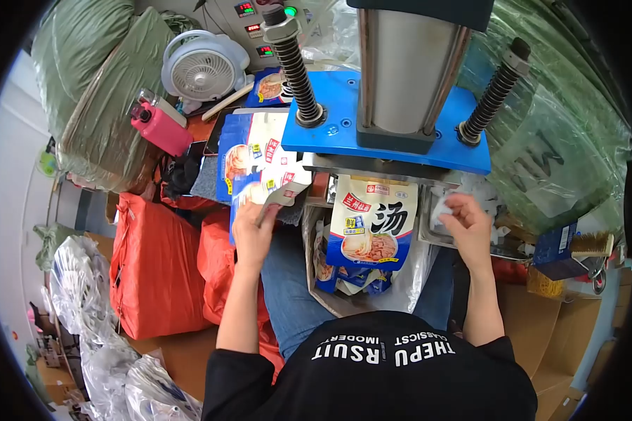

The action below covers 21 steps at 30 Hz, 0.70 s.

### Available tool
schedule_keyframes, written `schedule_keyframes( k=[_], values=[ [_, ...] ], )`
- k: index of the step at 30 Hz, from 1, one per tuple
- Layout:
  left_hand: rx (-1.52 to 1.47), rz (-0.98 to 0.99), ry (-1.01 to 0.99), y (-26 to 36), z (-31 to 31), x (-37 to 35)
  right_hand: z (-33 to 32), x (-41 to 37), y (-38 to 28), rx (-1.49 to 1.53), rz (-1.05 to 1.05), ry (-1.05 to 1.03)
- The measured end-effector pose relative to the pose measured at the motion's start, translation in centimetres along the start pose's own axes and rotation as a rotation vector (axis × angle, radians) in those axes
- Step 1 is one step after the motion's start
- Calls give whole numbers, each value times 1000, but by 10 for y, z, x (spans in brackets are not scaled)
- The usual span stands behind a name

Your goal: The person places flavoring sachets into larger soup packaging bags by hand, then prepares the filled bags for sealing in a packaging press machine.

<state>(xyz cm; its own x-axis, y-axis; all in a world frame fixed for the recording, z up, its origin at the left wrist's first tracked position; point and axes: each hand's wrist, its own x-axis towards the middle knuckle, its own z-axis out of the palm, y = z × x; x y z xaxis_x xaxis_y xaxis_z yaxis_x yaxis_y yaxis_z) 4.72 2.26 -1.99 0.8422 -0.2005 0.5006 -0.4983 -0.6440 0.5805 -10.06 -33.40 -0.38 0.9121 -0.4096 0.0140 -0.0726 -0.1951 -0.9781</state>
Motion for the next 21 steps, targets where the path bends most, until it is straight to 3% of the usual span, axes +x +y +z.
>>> schedule_keyframes(
  k=[1, 2, 3, 5, 7, 9, 11, 12, 13, 14, 15, 18, 19, 21],
  values=[
    [39, -29, -62, 13, -1, -6, 2, -6, -3, 26, 60, -53],
    [77, -58, -127, 26, -2, -15, 5, -9, -5, -59, -81, -155],
    [28, -22, -164, 41, 0, -21, 8, -9, -10, -69, -72, -146],
    [-28, 12, -205, 70, 1, -25, 15, -3, -25, -313, -455, -419],
    [-105, 81, -386, 90, -2, -24, 24, 2, -50, -343, -439, -471],
    [-187, 95, -439, 95, -1, -27, 31, 6, -70, -390, -426, -582],
    [-466, -168, -769, 94, 0, -32, 37, -1, -68, -295, -376, -551],
    [-687, -486, -818, 102, 0, -39, 41, -7, -64, -203, -316, -525],
    [-688, -488, -808, 102, 4, -46, 45, -13, -58, -111, -255, -499],
    [-816, -615, -851, 98, 10, -54, 48, -19, -47, -35, -91, -465],
    [-944, -742, -898, 94, 18, -58, 46, -17, -43, -34, -91, -466],
    [-1028, -827, -803, 84, 42, -49, 31, -14, -35, -27, -17, -217],
    [-1088, -870, -729, 82, 49, -39, 21, -11, -35, -31, -20, -219],
    [-1121, -921, -679, 79, 62, -16, -1, -1, -37, -297, -144, -78]
  ],
)
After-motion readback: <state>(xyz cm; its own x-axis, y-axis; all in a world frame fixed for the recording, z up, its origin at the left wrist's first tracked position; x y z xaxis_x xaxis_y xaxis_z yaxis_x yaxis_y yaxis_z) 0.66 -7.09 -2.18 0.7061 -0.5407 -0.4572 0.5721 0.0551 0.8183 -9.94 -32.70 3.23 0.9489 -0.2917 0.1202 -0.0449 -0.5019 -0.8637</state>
